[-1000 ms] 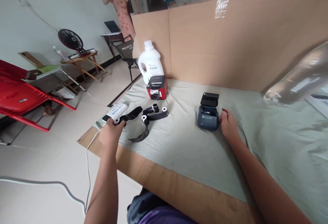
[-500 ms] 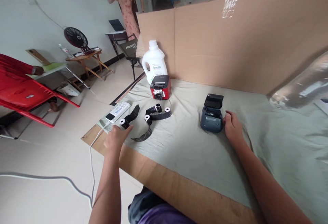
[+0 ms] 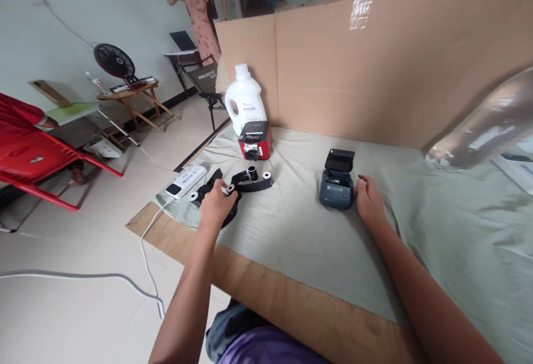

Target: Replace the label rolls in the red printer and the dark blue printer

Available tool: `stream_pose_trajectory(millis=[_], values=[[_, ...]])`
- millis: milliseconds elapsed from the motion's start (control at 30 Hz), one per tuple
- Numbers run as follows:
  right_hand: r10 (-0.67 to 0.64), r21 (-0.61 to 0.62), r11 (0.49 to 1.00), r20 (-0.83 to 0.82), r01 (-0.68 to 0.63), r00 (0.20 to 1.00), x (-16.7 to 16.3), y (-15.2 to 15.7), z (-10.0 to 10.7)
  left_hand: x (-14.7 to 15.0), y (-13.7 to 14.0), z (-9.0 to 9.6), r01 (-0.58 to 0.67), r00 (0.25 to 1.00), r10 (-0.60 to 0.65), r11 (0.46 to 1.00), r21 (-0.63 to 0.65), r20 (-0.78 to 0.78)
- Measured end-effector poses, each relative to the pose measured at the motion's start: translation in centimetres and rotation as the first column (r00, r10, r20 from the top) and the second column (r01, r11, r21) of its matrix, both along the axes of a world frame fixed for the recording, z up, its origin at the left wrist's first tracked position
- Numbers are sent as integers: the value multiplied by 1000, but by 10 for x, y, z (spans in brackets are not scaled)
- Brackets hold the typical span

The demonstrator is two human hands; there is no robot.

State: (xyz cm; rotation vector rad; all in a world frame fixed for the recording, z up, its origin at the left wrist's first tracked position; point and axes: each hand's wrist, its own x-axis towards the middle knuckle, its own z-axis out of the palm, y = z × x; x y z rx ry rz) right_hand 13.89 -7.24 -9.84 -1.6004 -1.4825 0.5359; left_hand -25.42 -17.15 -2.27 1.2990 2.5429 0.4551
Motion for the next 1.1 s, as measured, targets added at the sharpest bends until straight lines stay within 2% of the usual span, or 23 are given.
stream_pose_trajectory(millis=[100, 300, 400, 467, 533, 600, 667, 700, 800, 900, 967, 1100], values=[[-5, 23, 1000, 9, 5, 1000, -1, -1, 0, -9, -4, 1, 36, 999, -36, 999, -7, -9], [-4, 30, 1000, 1, 4, 1000, -1, 0, -1, -9, -7, 3, 106, 994, -105, 994, 27, -17], [-10, 34, 999, 15, 9, 1000, 0, 2, -2, -11, -13, 7, 109, 992, -114, 991, 81, 61], [-39, 95, 995, 49, 34, 998, -1, 1, 1, -8, -19, 11, 123, 968, -154, 980, 159, 197], [-50, 183, 983, 92, 32, 995, -7, -4, 14, 2, -23, 17, 153, 881, -256, 950, 272, 398], [55, 218, 973, 115, -79, 992, -20, -14, 36, 22, -22, 22, 186, 715, -395, 903, 388, 577], [297, 159, 938, 86, -307, 951, -39, -29, 64, 48, -16, 25, 221, 537, -498, 862, 456, 681], [416, 100, 902, 57, -420, 907, -49, -37, 77, 62, -11, 25, 238, 465, -526, 849, 472, 712], [597, -24, 802, 3, -596, 802, -73, -55, 103, 102, 9, 20, 256, 330, -566, 824, 505, 756], [632, -37, 775, 30, -631, 774, -74, -56, 109, 132, 27, 10, 192, 274, -567, 824, 533, 777], [620, -30, 785, 76, -619, 781, -61, -45, 109, 150, 35, 2, 187, 231, -547, 837, 515, 805], [471, -40, 879, 228, -475, 852, -24, -3, 107, 190, 39, -19, 282, 126, -544, 821, 496, 830]])
